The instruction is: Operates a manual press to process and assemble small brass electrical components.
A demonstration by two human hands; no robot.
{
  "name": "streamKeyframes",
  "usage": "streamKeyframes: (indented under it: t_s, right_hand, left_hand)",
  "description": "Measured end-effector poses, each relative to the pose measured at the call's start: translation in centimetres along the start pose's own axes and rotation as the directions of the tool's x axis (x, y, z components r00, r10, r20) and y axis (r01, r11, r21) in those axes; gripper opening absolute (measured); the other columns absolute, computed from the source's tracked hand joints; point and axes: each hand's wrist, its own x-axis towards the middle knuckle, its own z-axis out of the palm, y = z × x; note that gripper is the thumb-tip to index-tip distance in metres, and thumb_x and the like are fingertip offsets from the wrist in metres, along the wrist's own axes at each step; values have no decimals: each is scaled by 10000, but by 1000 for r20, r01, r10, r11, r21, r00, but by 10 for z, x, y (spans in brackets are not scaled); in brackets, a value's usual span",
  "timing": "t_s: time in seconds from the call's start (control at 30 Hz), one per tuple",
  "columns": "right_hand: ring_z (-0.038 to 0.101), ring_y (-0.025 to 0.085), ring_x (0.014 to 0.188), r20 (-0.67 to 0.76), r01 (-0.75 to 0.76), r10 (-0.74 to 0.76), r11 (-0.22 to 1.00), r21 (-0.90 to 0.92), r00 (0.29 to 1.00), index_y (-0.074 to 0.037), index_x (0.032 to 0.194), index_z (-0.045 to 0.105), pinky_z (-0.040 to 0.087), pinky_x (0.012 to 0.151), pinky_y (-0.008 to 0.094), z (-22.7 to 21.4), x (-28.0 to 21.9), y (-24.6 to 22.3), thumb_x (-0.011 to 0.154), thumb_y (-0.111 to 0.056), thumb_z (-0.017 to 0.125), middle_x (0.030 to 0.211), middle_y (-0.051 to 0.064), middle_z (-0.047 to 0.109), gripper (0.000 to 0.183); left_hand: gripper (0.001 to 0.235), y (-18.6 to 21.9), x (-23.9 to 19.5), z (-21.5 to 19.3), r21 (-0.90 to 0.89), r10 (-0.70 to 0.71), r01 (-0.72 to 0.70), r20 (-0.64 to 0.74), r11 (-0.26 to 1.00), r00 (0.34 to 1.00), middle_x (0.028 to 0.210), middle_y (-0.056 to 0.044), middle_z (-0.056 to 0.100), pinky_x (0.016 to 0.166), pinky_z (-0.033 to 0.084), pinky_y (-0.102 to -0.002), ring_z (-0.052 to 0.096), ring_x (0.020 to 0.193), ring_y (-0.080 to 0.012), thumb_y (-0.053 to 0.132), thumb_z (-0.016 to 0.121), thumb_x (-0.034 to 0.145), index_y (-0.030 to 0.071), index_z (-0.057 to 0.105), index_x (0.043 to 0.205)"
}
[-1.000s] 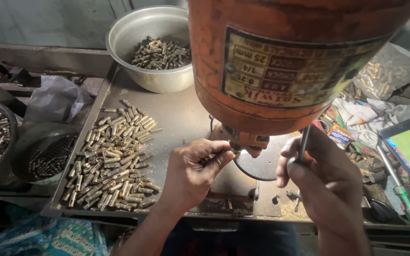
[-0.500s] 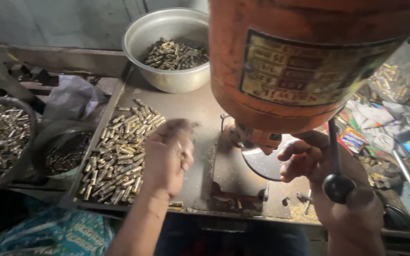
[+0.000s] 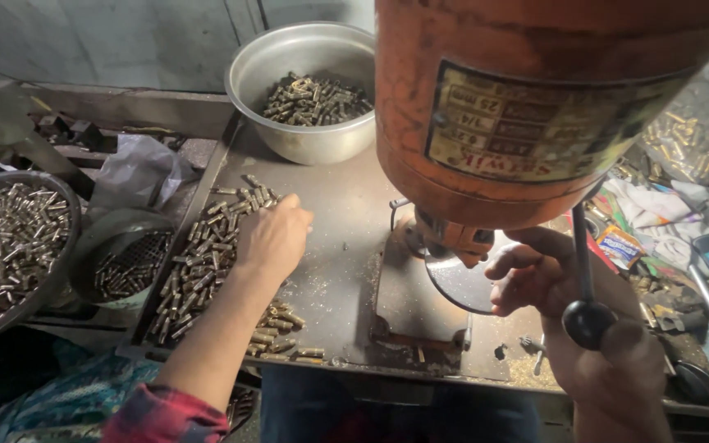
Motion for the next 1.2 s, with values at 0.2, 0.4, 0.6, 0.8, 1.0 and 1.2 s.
streamKeyframes:
  t_s: [0.2, 0.4, 0.6, 0.8, 1.0, 1.2]
  right_hand:
    - [649, 321, 908, -24, 6, -6, 1000, -22, 1000, 161, 1376, 516, 529, 806, 450, -2, 1, -1, 790, -802, 700, 1136, 257, 642, 1142]
    - [657, 318, 968, 36, 63, -66, 995, 83, 997, 136, 1420, 514, 535, 825, 447, 3, -8, -17, 864, -696, 716, 1169, 245, 642, 1021]
    - [645, 363, 967, -134, 81, -79, 997, 12, 988, 157, 1529, 449, 531, 825, 488, 13, -13, -35, 908, -436, 759, 1164, 289, 637, 913]
    - [644, 331, 1040, -98, 136, -136, 991, -6, 986, 179, 1539, 447, 504, 898, 458, 22, -10, -36, 935, -424, 735, 1219, 270, 649, 901]
    - [616, 275, 1100, -187, 130, -131, 991, -19, 973, 165, 1483, 432, 506, 901, 471, 35, -5, -40, 888, -414, 759, 1317, 207, 629, 892]
    - [630, 305, 1123, -160, 81, -88, 996, -47, 983, 160, 1516, 456, 521, 960, 509, 18, -10, -18, 925, -173, 712, 1213, 227, 644, 725]
  left_hand:
    - [78, 11, 5, 2, 147, 116, -120, 32, 982, 993, 998, -111, 722, 717, 591, -439, 736, 871, -310, 112, 666, 920, 93, 740, 907]
    - [213, 39, -18, -19, -292, 96, -107, -52, 950, 994, 1008, -130, 722, 683, 589, -363, 737, 800, -249, 192, 706, 929, 103, 731, 1121]
    - [216, 97, -54, -42, -926, 19, 70, 83, 371, 996, 761, -13, 710, 598, 492, -284, 595, 675, -119, 253, 787, 908, 54, 773, 991]
    - [221, 123, -62, -44, -920, -2, -114, -123, 375, 992, 823, -29, 757, 631, 547, -299, 680, 719, -105, 233, 757, 916, 69, 773, 1062]
    - [171, 130, -66, -41, -783, 29, -272, -310, 560, 950, 866, -92, 741, 661, 557, -335, 732, 750, -223, 213, 758, 929, 81, 751, 1037]
    - [177, 131, -67, -37, -812, -2, -279, -326, 512, 945, 891, -91, 741, 689, 569, -335, 738, 777, -227, 198, 765, 924, 77, 736, 1051]
